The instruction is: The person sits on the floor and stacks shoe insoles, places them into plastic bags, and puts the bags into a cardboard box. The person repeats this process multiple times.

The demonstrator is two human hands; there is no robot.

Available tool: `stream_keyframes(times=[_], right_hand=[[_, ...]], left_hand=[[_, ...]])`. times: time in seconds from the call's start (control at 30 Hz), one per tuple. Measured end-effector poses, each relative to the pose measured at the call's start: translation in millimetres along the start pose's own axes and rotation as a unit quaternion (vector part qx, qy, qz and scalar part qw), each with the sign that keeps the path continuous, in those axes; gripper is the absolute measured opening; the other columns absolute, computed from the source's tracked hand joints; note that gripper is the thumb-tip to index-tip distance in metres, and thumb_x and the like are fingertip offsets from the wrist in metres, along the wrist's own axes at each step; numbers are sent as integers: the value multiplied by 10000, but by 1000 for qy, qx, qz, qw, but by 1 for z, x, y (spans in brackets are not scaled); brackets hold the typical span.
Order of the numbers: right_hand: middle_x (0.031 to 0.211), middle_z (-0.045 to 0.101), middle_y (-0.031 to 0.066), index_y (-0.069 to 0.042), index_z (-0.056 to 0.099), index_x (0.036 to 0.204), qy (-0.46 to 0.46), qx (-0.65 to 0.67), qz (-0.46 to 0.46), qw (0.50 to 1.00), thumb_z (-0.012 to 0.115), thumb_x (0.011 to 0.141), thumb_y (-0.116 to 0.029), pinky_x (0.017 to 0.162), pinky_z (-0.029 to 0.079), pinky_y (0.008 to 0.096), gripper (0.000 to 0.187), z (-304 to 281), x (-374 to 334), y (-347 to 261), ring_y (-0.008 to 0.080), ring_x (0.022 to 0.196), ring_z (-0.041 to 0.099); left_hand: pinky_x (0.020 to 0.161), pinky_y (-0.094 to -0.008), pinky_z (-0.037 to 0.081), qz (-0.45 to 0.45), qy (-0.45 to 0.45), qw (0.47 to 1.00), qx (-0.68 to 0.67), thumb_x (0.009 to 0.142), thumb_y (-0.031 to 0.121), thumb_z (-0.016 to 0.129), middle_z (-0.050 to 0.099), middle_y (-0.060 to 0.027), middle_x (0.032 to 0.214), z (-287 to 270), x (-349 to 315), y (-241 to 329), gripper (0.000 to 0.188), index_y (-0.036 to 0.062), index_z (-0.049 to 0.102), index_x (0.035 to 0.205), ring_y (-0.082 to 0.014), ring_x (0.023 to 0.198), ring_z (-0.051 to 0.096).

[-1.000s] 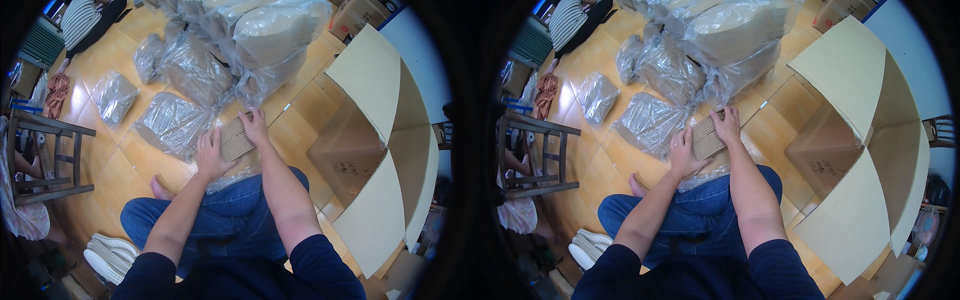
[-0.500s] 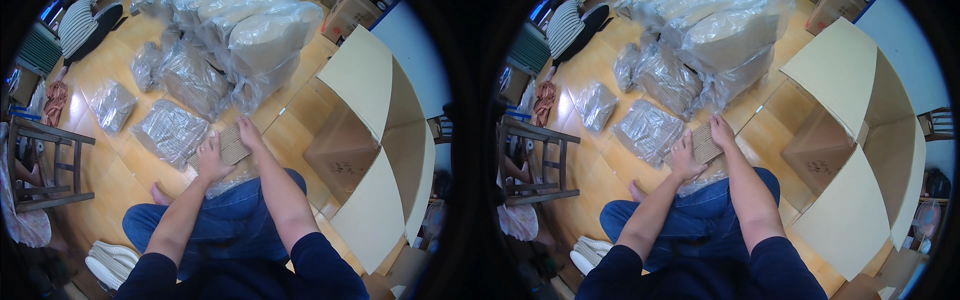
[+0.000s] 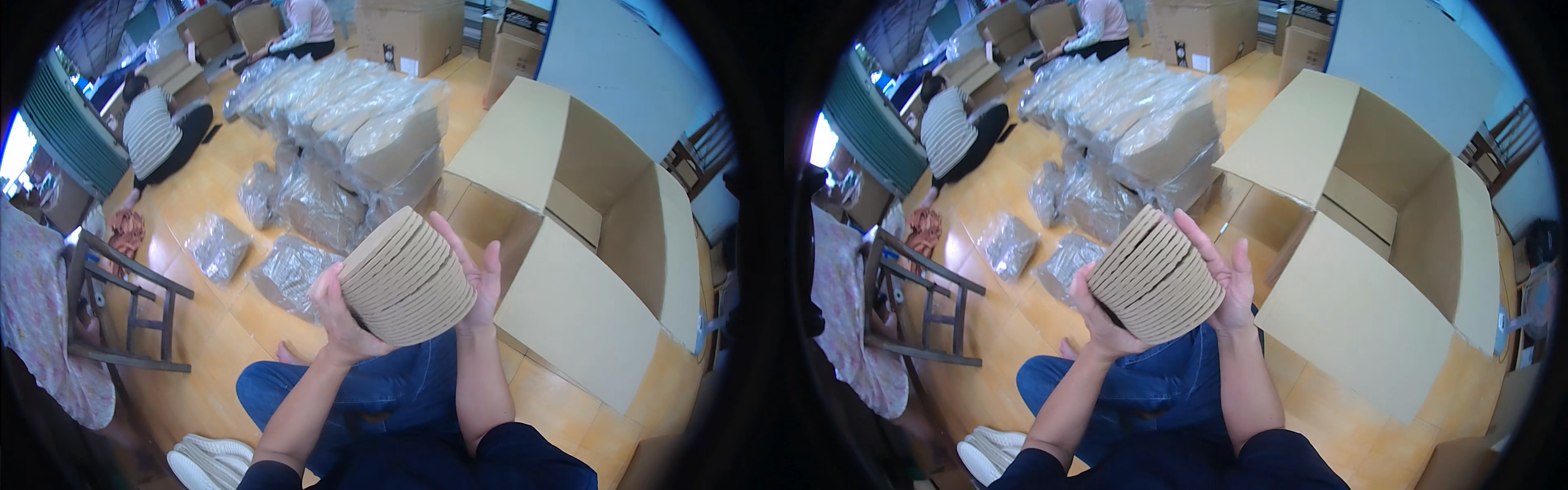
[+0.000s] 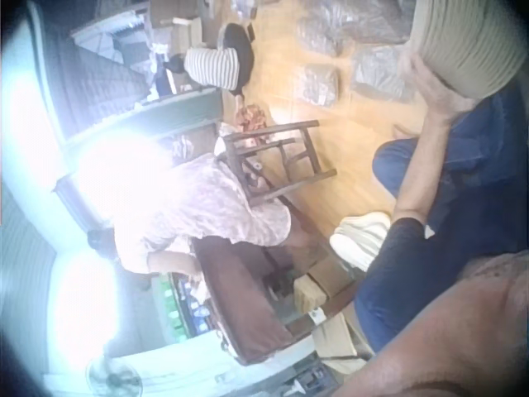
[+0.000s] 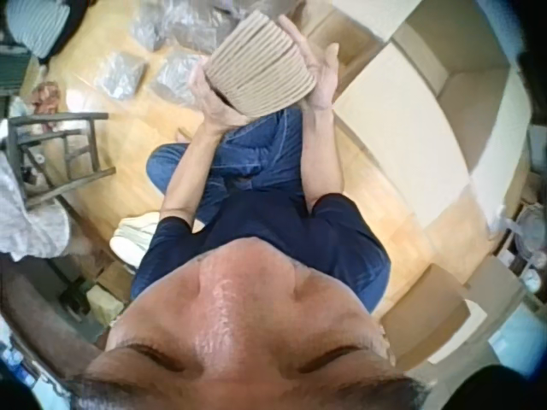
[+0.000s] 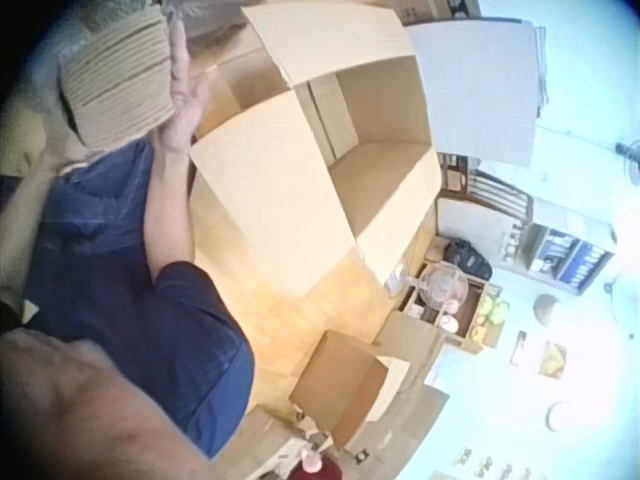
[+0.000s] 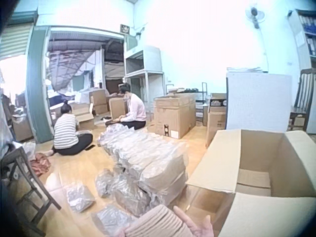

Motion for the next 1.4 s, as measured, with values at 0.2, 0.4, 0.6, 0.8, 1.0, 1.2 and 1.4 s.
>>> stream_keyframes(times=[0.2, 0.4, 0.6, 0.8, 1.0, 1.2, 1.4], right_hand=[[1555, 250, 183, 45, 239, 1484, -47, -77, -24, 996, 170, 987, -606, 1176, 203, 387, 822, 45, -12, -29, 277, 1434, 270], [1588, 142, 183, 46, 236, 1487, -72, -159, -88, 981, 197, 972, -632, 1174, 177, 396, 852, 80, -24, -38, 289, 1455, 213], [1556, 105, 298, -17, 163, 1520, -82, -594, -256, 758, 650, 872, -415, 1157, 186, 473, 903, 97, -31, -28, 418, 1454, 138], [1542, 87, 330, -11, 113, 1521, -1, -493, -262, 830, 764, 792, -226, 1135, 247, 477, 1000, 107, -41, -5, 428, 1440, 177], [1515, 228, 316, 17, 220, 1492, -49, -532, -226, 815, 704, 825, -138, 1120, 293, 441, 838, 97, -46, -1, 411, 1391, 318], [1503, 266, 311, 8, 276, 1475, -34, -519, -235, 821, 703, 827, -135, 1120, 294, 443, 789, 89, -49, 6, 402, 1393, 324], [1500, 276, 311, 15, 296, 1463, -31, -517, -230, 824, 682, 847, -152, 1121, 290, 443, 746, 86, -47, 5, 402, 1388, 334]], left_hand=[[969, -477, 370, 82, 49, 995, -29, 580, 504, 857, 338, -285, 1333, -15, 23, 19, 1297, -55, 100, 1473, -392, 1194, 403], [1059, -443, 340, -121, 39, 946, -300, 585, 414, 843, 308, -244, 1424, -33, 34, 54, 1232, -29, 124, 1481, -359, 1295, 386], [1029, -432, 437, -378, -2, 632, -676, 616, 374, 772, 507, -156, 1338, -60, 34, 73, 969, 23, 363, 1421, -318, 1227, 512], [986, -466, 476, -423, 74, 506, -748, 783, 573, 626, 561, -142, 1288, -44, 3, 46, 807, 59, 454, 1381, -321, 1155, 563], [976, -466, 482, -446, 117, 450, -765, 804, 578, 601, 568, -141, 1278, -38, -21, 27, 779, 61, 468, 1371, -320, 1144, 571], [966, -466, 489, -437, 116, 440, -776, 826, 584, 576, 576, -140, 1268, -36, -29, 26, 752, 63, 482, 1361, -319, 1133, 578], [956, -466, 495, -422, 119, 429, -790, 848, 589, 551, 584, -139, 1258, -33, -32, 28, 728, 65, 495, 1351, -318, 1122, 586]])
Point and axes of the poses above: each hand's wrist, its own x-axis towards the middle knuckle, its own z-axis out of the palm, y = z × x, the point moved 1 cm from there along x, towards the middle knuckle
